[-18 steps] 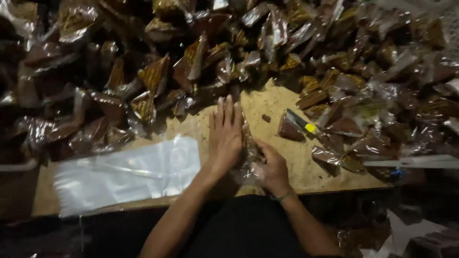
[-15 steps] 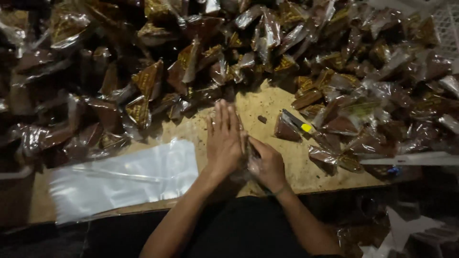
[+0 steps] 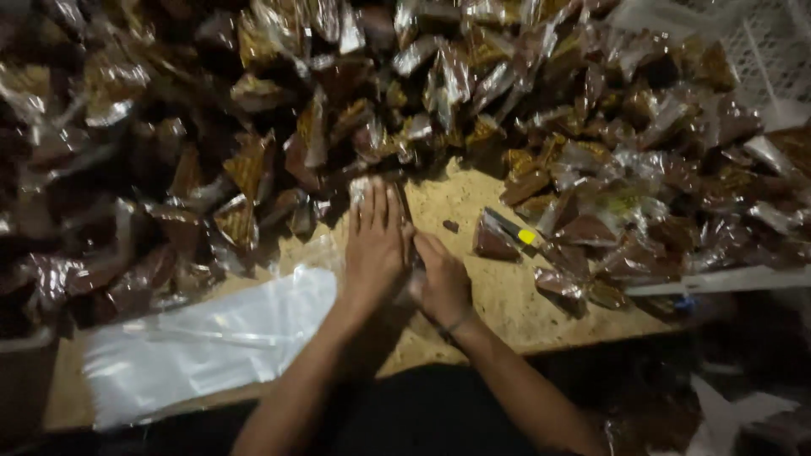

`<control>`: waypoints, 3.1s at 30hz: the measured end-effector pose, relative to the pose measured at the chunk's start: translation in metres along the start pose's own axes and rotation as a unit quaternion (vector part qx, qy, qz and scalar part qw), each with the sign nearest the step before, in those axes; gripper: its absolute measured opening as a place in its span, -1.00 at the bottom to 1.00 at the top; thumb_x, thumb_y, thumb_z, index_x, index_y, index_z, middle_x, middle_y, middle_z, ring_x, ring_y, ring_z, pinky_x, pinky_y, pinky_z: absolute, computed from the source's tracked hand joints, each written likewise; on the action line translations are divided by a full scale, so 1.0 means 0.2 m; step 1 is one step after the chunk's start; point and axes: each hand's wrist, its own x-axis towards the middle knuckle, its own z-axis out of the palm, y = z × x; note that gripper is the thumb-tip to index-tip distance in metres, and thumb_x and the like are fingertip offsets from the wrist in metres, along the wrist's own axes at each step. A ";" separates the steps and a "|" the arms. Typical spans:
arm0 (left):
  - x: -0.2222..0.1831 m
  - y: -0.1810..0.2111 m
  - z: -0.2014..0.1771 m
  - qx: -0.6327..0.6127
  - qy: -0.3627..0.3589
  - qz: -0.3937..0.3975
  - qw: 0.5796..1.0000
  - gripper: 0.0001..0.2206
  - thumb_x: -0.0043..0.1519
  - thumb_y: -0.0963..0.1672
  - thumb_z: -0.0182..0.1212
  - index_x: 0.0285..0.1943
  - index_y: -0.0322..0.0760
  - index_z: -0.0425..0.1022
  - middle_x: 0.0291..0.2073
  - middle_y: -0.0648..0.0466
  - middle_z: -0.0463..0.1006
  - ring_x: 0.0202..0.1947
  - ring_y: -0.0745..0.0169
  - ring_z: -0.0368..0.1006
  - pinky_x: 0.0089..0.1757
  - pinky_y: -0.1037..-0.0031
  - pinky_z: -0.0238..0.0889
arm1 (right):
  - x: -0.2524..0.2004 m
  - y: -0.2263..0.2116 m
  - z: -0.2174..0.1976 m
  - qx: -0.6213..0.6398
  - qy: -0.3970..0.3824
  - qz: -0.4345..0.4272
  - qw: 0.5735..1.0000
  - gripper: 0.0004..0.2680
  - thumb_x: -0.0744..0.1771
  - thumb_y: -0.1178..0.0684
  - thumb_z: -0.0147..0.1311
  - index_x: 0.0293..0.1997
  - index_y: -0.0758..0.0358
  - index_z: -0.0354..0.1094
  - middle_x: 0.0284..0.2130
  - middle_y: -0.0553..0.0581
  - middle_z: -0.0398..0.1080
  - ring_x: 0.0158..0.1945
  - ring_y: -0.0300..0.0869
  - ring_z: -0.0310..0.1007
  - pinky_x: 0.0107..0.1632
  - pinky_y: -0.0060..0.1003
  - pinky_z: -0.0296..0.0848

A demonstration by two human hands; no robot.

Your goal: Packaging small wrapped snacks into a plastic sleeve and sealing it with a lighter

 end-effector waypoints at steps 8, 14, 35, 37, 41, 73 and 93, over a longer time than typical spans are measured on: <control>-0.03 -0.02 0.11 0.002 0.105 0.013 0.994 -0.42 0.39 0.01 -0.02 0.51 -0.46 0.16 0.51 -0.32 0.09 0.53 -0.33 -0.08 0.35 -0.13 -0.21 | -0.05 -0.04 -0.05 0.025 0.016 -0.042 0.999 -0.49 0.26 -0.13 -0.18 0.37 0.24 0.27 0.22 0.24 0.36 0.19 0.20 0.42 0.05 -0.01 0.51; -0.02 -0.03 0.13 0.027 0.070 -0.012 0.997 -0.39 0.43 0.06 -0.17 0.58 -0.33 -0.08 0.57 -0.19 -0.15 0.58 -0.16 -0.27 0.40 -0.06 -0.33 | -0.12 -0.17 -0.23 0.019 -0.147 0.064 0.987 -0.51 0.29 0.10 -0.17 0.46 0.25 0.01 0.35 0.29 0.15 0.28 0.23 0.30 0.16 0.04 0.42; -0.19 0.05 -0.19 -0.170 0.055 0.011 0.984 -0.49 0.18 0.05 0.35 0.28 -0.15 0.44 0.17 -0.10 0.42 0.12 -0.11 0.33 0.04 0.01 0.28 | 0.68 0.30 -0.73 0.028 0.195 0.180 0.964 -0.82 0.28 -0.04 0.16 -0.12 0.10 0.30 -0.34 0.03 0.42 -0.39 -0.22 0.32 -0.40 -0.27 0.34; -0.29 0.12 -0.30 -0.268 -0.046 0.008 0.962 -0.45 0.14 0.10 0.36 0.26 -0.14 0.41 0.01 -0.12 0.50 -0.02 -0.05 0.42 -0.08 0.09 0.43 | 0.66 0.29 -0.78 0.091 0.239 0.138 0.957 -0.81 0.28 0.03 0.17 -0.07 0.11 0.29 -0.30 0.07 0.43 -0.35 -0.21 0.36 -0.40 -0.29 0.35; -0.44 0.18 -0.26 -0.175 -0.153 0.078 0.970 -0.27 -0.08 -0.06 0.49 0.36 -0.07 0.33 0.16 -0.09 0.39 0.06 -0.13 0.30 -0.08 0.08 0.32 | 0.81 0.19 -0.84 0.164 0.176 0.082 0.967 -0.75 0.39 -0.05 -0.01 0.17 0.15 0.31 0.08 0.17 0.40 0.07 -0.03 0.47 0.07 -0.12 0.57; -0.47 0.06 -0.07 -0.106 -0.146 -0.019 0.983 -0.57 0.22 -0.14 0.07 0.32 0.07 0.33 0.39 0.13 0.22 0.12 -0.16 0.29 -0.38 -0.02 0.54 | 0.22 0.01 -0.33 -0.159 0.027 -0.071 0.984 -0.43 0.32 0.12 0.00 0.53 0.12 -0.18 0.01 0.26 0.26 0.07 0.06 0.28 0.21 0.26 0.11; -0.47 0.24 0.08 -0.369 -0.072 -0.006 0.927 -0.27 0.12 -0.18 0.11 0.57 -0.25 0.00 0.52 -0.16 0.13 0.36 -0.21 0.29 0.10 0.13 0.33 | -0.47 0.00 -0.27 -0.027 0.153 0.006 0.988 -0.54 0.20 0.02 0.38 0.17 0.32 0.31 0.01 0.24 0.46 0.11 -0.02 0.50 0.22 -0.24 0.43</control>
